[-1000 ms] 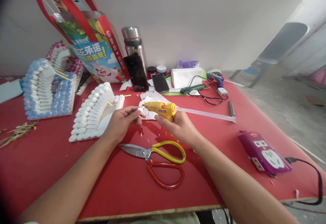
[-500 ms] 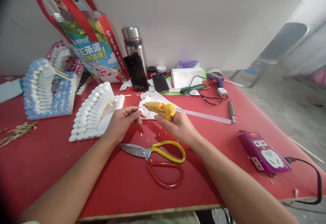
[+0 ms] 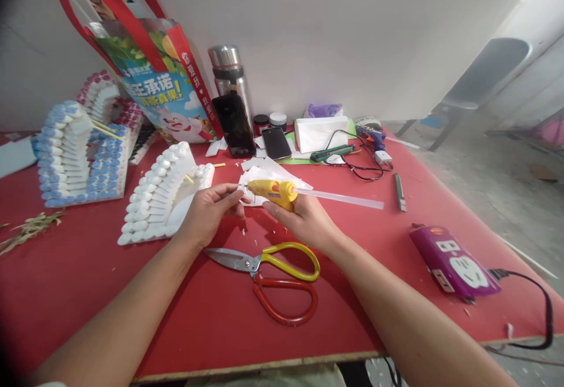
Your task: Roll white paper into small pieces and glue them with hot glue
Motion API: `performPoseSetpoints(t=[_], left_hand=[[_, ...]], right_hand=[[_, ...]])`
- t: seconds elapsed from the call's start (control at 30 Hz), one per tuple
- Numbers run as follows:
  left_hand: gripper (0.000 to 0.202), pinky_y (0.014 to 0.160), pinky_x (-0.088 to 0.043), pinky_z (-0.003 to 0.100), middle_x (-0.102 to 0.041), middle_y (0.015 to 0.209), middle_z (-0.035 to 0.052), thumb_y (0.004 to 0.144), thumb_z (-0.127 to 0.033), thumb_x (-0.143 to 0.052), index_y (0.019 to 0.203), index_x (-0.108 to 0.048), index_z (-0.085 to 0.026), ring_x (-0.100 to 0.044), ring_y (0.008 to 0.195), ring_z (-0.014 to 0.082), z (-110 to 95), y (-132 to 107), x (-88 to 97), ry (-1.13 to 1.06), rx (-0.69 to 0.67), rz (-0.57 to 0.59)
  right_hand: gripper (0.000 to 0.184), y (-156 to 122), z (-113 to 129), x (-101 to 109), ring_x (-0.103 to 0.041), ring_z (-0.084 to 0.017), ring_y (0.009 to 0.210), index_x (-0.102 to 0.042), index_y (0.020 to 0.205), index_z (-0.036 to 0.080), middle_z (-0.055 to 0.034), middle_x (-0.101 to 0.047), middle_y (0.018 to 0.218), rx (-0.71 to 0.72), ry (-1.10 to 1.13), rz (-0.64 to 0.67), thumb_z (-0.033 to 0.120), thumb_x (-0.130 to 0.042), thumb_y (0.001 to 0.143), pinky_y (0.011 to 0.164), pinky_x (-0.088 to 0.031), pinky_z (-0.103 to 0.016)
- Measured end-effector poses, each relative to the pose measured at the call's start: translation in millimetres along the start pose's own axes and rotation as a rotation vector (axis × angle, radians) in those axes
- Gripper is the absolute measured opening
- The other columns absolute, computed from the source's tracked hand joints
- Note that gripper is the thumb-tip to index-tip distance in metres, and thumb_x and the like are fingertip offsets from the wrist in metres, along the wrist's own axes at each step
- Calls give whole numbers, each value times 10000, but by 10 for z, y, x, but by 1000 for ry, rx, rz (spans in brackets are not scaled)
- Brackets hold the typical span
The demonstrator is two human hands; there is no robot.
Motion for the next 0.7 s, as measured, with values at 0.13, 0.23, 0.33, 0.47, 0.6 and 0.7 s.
performPoseSetpoints(t=[0.13,0.23,0.33,0.47,0.6,0.7], left_hand=[[252,577,-563,304,-670,620,20,798,-382,-743,851,-690,-142,-621,526,149,5,3,0,-3,6,0],[244,586,-569,309,-669,614,18,801,-371,-741,861,-689,-140,-627,532,152,-4,-3,-10,-7,7,5],[235,585,-570,310,-676,624,23,805,-361,-738,854,-684,-138,-632,537,154,-9,-11,-14,-7,16,3],[225,589,-571,311,-667,611,24,819,-358,-724,840,-678,-139,-635,549,158,-1,-10,-15,0,6,17],[228,589,-570,311,-663,604,21,823,-362,-720,851,-680,-139,-638,555,161,15,1,-9,1,-3,23],[238,582,-569,312,-668,618,23,807,-356,-736,862,-674,-132,-638,553,162,23,7,-4,-19,1,12]], right_hand=[[341,10,-9,5,-402,-126,568,-685,1063,194,16,-468,626,18,-16,9,486,-567,932,513,-312,-262],[353,21,-9,15,-364,-111,582,-665,1147,186,24,-460,665,39,-26,18,456,-553,949,523,-302,-252],[331,23,-17,24,-331,-102,584,-660,1114,176,34,-433,672,40,-32,15,445,-554,952,526,-293,-248],[305,17,-31,31,-321,-99,575,-650,974,165,40,-404,660,29,-23,-10,456,-566,944,525,-289,-251],[331,16,-42,40,-318,-99,557,-659,1085,166,41,-423,646,19,-7,-10,451,-566,945,519,-286,-256],[332,14,-56,72,-306,-92,549,-661,1112,168,42,-421,640,17,23,-31,441,-574,944,509,-280,-250]])
Point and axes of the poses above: each hand's wrist, its own y-axis towards the middle knuckle, its own x-axis out of the back of the hand, z = x × y, the point moved 5 cm from there along y, towards the middle knuckle
